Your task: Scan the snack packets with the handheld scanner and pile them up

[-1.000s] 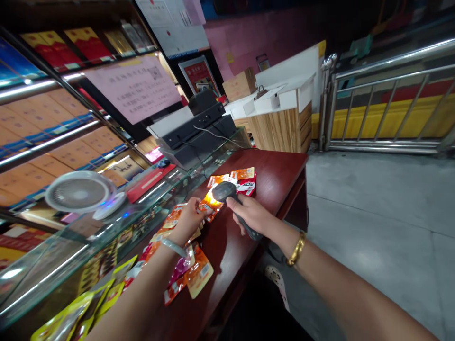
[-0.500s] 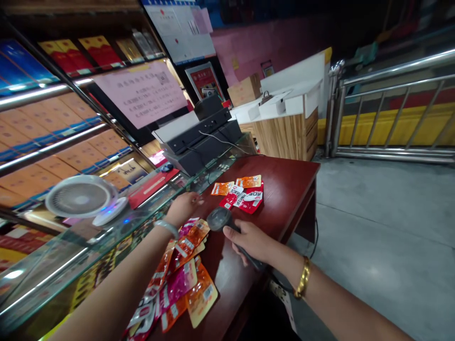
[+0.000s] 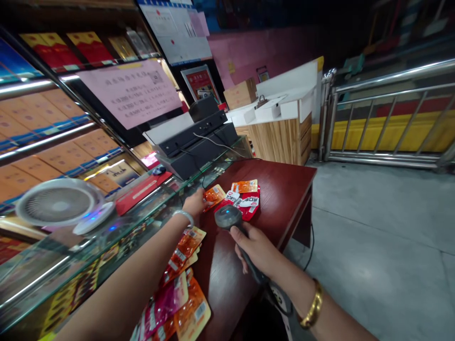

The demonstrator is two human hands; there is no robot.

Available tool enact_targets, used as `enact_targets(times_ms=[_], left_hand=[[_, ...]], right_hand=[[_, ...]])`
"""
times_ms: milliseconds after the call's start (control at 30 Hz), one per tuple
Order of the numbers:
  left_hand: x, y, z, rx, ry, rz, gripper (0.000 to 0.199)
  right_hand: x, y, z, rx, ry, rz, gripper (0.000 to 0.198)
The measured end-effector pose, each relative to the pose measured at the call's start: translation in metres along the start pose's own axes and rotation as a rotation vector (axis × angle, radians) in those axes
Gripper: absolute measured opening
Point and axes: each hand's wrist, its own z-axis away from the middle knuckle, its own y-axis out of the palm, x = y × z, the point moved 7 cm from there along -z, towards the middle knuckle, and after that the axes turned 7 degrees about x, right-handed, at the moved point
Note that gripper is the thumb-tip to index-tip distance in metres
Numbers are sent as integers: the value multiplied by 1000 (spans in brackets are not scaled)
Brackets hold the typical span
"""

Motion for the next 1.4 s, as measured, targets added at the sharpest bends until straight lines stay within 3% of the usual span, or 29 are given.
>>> enact_targets(times_ms=[133, 367, 433, 533, 600, 667, 733, 833, 1000, 1167, 1300, 1400], left_hand=[[11, -16, 43, -62, 46, 49, 48], [6, -30, 113, -2, 115, 62, 43], [15, -31, 122, 44, 97, 54, 44], [34, -25, 126, 231, 62, -27, 37], [41, -27, 123, 250, 31, -127, 32], [35, -32, 114, 141, 24, -170, 31], [14, -29, 100, 45, 65, -98, 33], [-26, -11, 74, 6, 115, 65, 43], [-60, 13, 37, 26, 58, 95, 66], [-42, 28, 32, 198, -37, 178, 55], [-24, 24, 31, 37, -27, 291, 76], [-29, 25, 21, 5, 55, 354, 53]], right_hand=[[14, -1, -1, -35, -36, 107, 57], [29, 18, 0, 48, -69, 204, 52], [26, 23, 5, 79, -60, 217, 52], [18, 25, 14, 118, -51, 240, 50], [12, 24, 20, 134, -43, 261, 49], [7, 19, 26, 122, -34, 291, 49], [2, 14, 31, 93, -24, 314, 48], [-3, 5, 38, 67, -2, 332, 48], [-8, -7, 47, 39, 7, 314, 47], [-8, -15, 49, -12, 20, 288, 48], [-8, -11, 47, -1, 13, 264, 51], [-8, -6, 45, 12, 3, 262, 52]])
